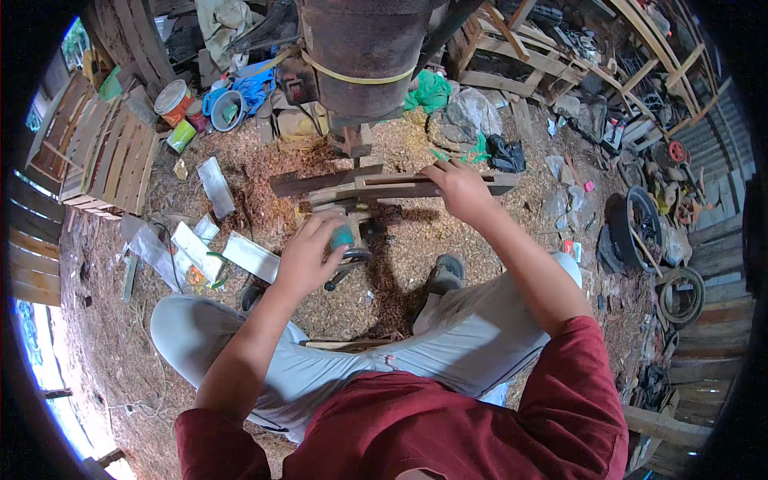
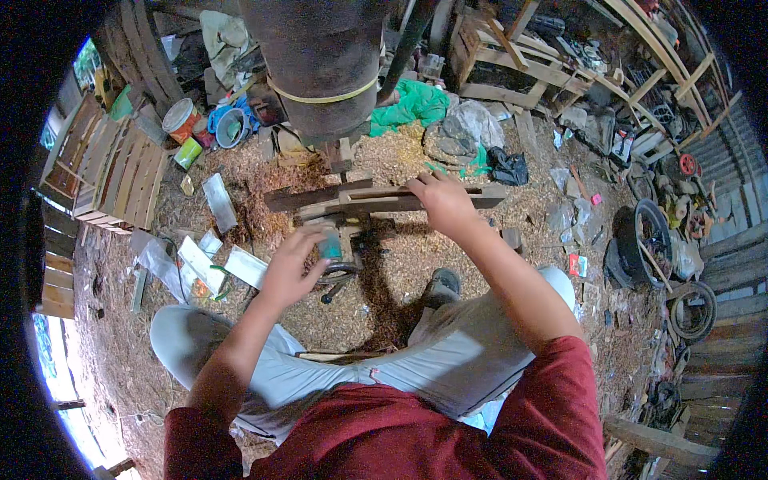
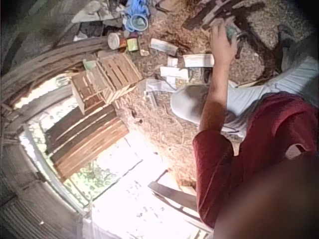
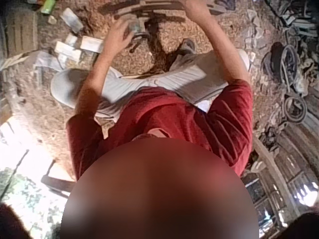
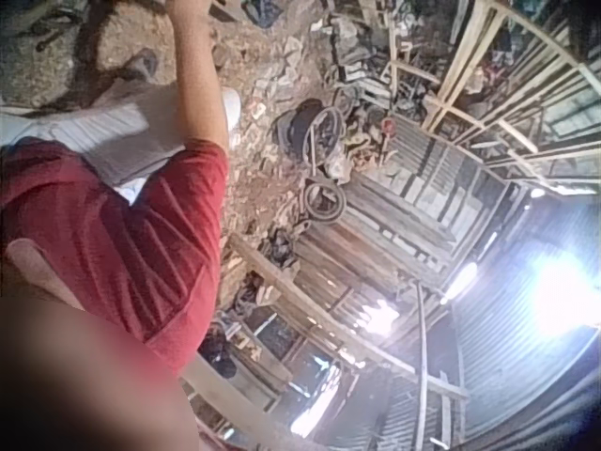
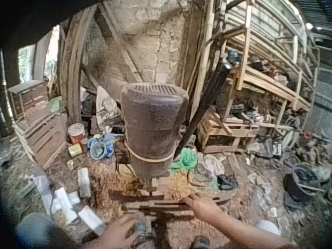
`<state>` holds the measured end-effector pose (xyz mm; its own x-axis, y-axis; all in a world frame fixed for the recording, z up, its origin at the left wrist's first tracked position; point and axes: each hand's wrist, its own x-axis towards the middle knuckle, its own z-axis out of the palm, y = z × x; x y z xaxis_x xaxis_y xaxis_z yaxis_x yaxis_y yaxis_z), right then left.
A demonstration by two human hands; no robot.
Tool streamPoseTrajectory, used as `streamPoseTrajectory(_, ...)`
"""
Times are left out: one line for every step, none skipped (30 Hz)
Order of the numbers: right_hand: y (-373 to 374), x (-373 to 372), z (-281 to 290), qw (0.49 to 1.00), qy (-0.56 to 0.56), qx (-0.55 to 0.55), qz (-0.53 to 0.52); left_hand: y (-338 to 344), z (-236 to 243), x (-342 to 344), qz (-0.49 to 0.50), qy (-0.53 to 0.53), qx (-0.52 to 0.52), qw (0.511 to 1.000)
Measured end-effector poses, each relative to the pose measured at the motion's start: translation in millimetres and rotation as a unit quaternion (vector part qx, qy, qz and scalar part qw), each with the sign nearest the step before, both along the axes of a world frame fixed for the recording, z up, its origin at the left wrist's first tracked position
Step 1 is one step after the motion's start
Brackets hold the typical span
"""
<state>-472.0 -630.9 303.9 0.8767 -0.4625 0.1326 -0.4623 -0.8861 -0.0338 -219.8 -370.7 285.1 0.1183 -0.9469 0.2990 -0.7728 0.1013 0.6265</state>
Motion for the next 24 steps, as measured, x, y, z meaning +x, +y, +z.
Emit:
streamPoseTrajectory(-0.9,-0.6,-7.5,1.0,0.002,0.0,-0.001,-1.6,-2.8,0.5,-0.008,-0.012,-0.001,1.0)
streamPoseTrajectory(1.1,0.3,-11.9,1.0,-0.001,-0.011,-0.008,-3.2,-1.8,1.7,-0.006,-0.01,-0.002,1.0)
streamPoseTrajectory(2.0,0.1,-15.4,1.0,-0.003,-0.021,-0.015,-4.4,1.3,3.7,-0.013,-0.019,-0.001,1.0)
streamPoseTrajectory(1.4,-1.4,-17.8,1.0,0.0,-0.022,-0.014,-7.0,2.4,4.5,-0.019,-0.029,0.0,0.999)
streamPoseTrajectory(3.4,-2.1,-20.2,0.999,-0.013,-0.03,-0.011,-9.4,1.3,5.4,-0.018,-0.026,0.001,0.999)
streamPoseTrajectory(3.2,-2.5,-22.2,0.999,-0.026,-0.039,-0.008,-13.7,0.2,6.5,-0.006,-0.025,0.002,1.0)
streamPoseTrajectory(-0.2,-2.9,-30.0,0.998,-0.039,-0.055,-0.008,-18.5,-0.9,7.0,0.007,-0.023,0.002,1.0)
streamPoseTrajectory(-0.9,-1.1,-30.1,0.998,-0.038,-0.054,-0.005,-22.3,-2.8,8.0,0.009,-0.022,0.003,1.0)
streamPoseTrajectory(-0.7,0.2,-29.8,0.998,-0.034,-0.048,-0.008,-26.6,-6.5,9.0,0.013,-0.039,-0.006,0.999)
streamPoseTrajectory(-1.0,1.2,-29.7,0.999,-0.03,-0.042,-0.01,-30.7,-10.1,10.1,0.017,-0.056,-0.015,0.998)
streamPoseTrajectory(-2.3,1.0,-30.3,0.999,-0.029,-0.042,-0.009,-35.4,-13.4,10.9,0.018,-0.056,-0.014,0.998)
streamPoseTrajectory(-3.6,1.0,-31.0,0.999,-0.025,-0.032,-0.016,-40.0,-16.5,11.8,0.004,-0.076,-0.003,0.997)
streamPoseTrajectory(-4.8,1.4,-31.4,0.999,-0.02,-0.023,-0.023,-44.0,-19.9,12.6,-0.01,-0.097,0.007,0.995)
streamPoseTrajectory(-6.3,2.4,-31.3,0.999,-0.021,-0.023,-0.022,-48.5,-23.8,12.8,-0.009,-0.097,0.007,0.995)
streamPoseTrajectory(-7.4,4.2,-31.1,0.999,-0.021,-0.029,-0.023,-52.9,-27.7,12.6,-0.017,-0.122,0.007,0.992)
streamPoseTrajectory(-8.3,6.2,-30.8,0.999,-0.021,-0.035,-0.025,-56.5,-31.4,12.9,-0.026,-0.147,0.008,0.989)
streamPoseTrajectory(-9.6,7.0,-30.8,0.999,-0.021,-0.035,-0.024,-59.7,-33.2,12.1,-0.025,-0.146,0.007,0.989)
streamPoseTrajectory(-10.7,8.1,-30.7,0.999,-0.014,-0.043,-0.023,-62.5,-34.9,11.4,-0.026,-0.148,0.031,0.988)
streamPoseTrajectory(-11.6,9.3,-30.7,0.998,-0.008,-0.052,-0.022,-65.0,-36.6,11.1,-0.026,-0.149,0.054,0.987)
streamPoseTrajectory(-11.9,11.4,-31.3,0.998,-0.008,-0.053,-0.021,-67.0,-39.9,11.5,-0.026,-0.149,0.054,0.987)
streamPoseTrajectory(-12.3,13.7,-33.1,0.998,-0.007,-0.051,-0.019,-69.1,-43.2,11.8,-0.023,-0.157,0.061,0.985)
streamPoseTrajectory(-12.8,15.7,-34.9,0.999,-0.006,-0.05,-0.018,-70.5,-46.3,12.7,-0.021,-0.165,0.067,0.984)
streamPoseTrajectory(-14.0,16.1,-37.2,0.999,-0.005,-0.05,-0.018,-73.1,-46.9,11.9,-0.021,-0.164,0.067,0.984)
streamPoseTrajectory(-15.4,16.6,-39.5,0.999,0.0,-0.049,-0.018,-75.9,-47.6,10.6,-0.022,-0.163,0.068,0.984)
